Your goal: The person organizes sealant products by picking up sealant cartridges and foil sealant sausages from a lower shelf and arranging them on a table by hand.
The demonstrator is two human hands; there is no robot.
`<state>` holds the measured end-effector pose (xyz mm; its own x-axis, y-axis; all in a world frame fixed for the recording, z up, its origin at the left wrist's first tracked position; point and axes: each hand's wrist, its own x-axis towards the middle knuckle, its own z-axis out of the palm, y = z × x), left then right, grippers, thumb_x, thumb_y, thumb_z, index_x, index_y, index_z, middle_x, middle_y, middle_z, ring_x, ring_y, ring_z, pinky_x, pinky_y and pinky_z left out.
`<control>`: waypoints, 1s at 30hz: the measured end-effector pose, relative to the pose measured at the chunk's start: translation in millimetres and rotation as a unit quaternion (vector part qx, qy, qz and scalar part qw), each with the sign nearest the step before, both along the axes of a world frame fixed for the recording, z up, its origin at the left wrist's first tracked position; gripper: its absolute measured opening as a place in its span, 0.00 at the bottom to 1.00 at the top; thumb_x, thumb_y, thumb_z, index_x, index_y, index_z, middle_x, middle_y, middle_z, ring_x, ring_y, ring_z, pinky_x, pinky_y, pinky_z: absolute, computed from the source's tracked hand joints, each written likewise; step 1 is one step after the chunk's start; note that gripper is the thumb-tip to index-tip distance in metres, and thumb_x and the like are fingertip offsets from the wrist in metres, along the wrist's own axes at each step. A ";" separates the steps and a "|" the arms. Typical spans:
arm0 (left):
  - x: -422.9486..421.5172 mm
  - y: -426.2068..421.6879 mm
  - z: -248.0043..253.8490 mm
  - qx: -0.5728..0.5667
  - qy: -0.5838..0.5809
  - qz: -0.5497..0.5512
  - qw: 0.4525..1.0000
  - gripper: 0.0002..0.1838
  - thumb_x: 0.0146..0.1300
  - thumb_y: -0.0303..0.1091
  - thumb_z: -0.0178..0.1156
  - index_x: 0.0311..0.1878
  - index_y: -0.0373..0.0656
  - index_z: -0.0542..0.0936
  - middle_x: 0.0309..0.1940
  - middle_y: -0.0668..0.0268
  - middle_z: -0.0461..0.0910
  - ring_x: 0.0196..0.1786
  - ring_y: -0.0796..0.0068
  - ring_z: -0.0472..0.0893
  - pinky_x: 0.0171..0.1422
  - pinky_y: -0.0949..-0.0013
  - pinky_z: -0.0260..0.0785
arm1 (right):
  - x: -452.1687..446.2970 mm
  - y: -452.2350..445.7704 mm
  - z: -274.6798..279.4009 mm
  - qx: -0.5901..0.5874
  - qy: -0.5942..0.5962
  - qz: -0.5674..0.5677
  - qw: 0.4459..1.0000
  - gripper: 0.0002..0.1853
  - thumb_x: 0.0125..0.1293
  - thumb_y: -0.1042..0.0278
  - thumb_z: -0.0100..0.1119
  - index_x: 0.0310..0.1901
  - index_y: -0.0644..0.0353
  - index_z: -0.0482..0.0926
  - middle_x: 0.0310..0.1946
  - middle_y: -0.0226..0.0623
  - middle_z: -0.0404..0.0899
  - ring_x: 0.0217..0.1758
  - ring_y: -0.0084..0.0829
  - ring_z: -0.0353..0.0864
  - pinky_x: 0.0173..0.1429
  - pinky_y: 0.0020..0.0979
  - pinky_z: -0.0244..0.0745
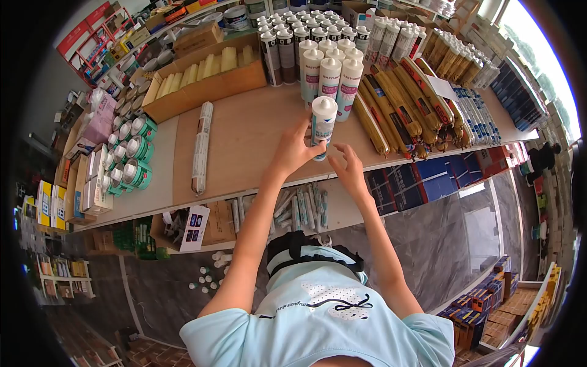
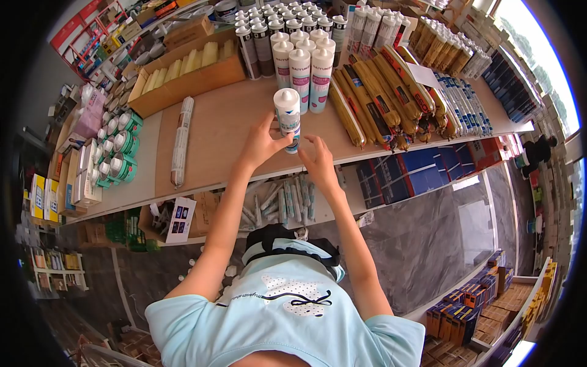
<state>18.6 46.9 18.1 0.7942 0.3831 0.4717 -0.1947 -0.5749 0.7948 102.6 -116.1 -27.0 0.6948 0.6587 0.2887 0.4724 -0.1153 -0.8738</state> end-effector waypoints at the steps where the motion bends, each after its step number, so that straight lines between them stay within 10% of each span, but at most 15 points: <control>1: 0.1 -0.4 -1.7 0.001 -0.002 0.001 1.000 0.33 0.54 0.32 0.71 0.61 0.34 0.69 0.47 0.52 0.80 0.46 0.60 0.85 0.46 0.64 0.82 | -1.0 2.1 -2.6 0.001 -0.002 0.001 1.000 0.20 0.66 0.67 0.61 0.56 0.64 0.72 0.54 0.52 0.77 0.58 0.48 0.76 0.59 0.38 0.70; 13: -6.9 -8.3 -47.8 -0.019 0.021 0.102 0.994 0.47 0.52 0.30 0.75 0.72 0.41 0.57 0.50 0.54 0.75 0.54 0.65 0.79 0.52 0.64 0.79 | 5.8 16.8 -18.7 0.017 -0.015 0.029 0.999 0.19 0.65 0.70 0.61 0.53 0.68 0.69 0.52 0.57 0.76 0.61 0.51 0.74 0.63 0.42 0.68; 18: 1.1 -8.3 -71.7 -0.023 0.008 0.057 0.998 0.33 0.53 0.25 0.73 0.60 0.38 0.67 0.44 0.58 0.78 0.43 0.67 0.85 0.47 0.67 0.81 | 9.7 17.7 -33.1 0.050 0.033 0.045 0.997 0.16 0.66 0.80 0.54 0.54 0.69 0.69 0.50 0.49 0.79 0.56 0.36 0.80 0.59 0.34 0.76; 30: 48.4 -22.9 -68.2 0.000 0.009 0.040 0.999 0.27 0.52 0.27 0.73 0.54 0.35 0.74 0.43 0.57 0.80 0.45 0.65 0.84 0.46 0.65 0.81 | 30.1 3.9 -33.3 0.058 0.087 -0.047 0.993 0.19 0.64 0.79 0.55 0.57 0.68 0.70 0.50 0.49 0.79 0.53 0.38 0.81 0.54 0.34 0.78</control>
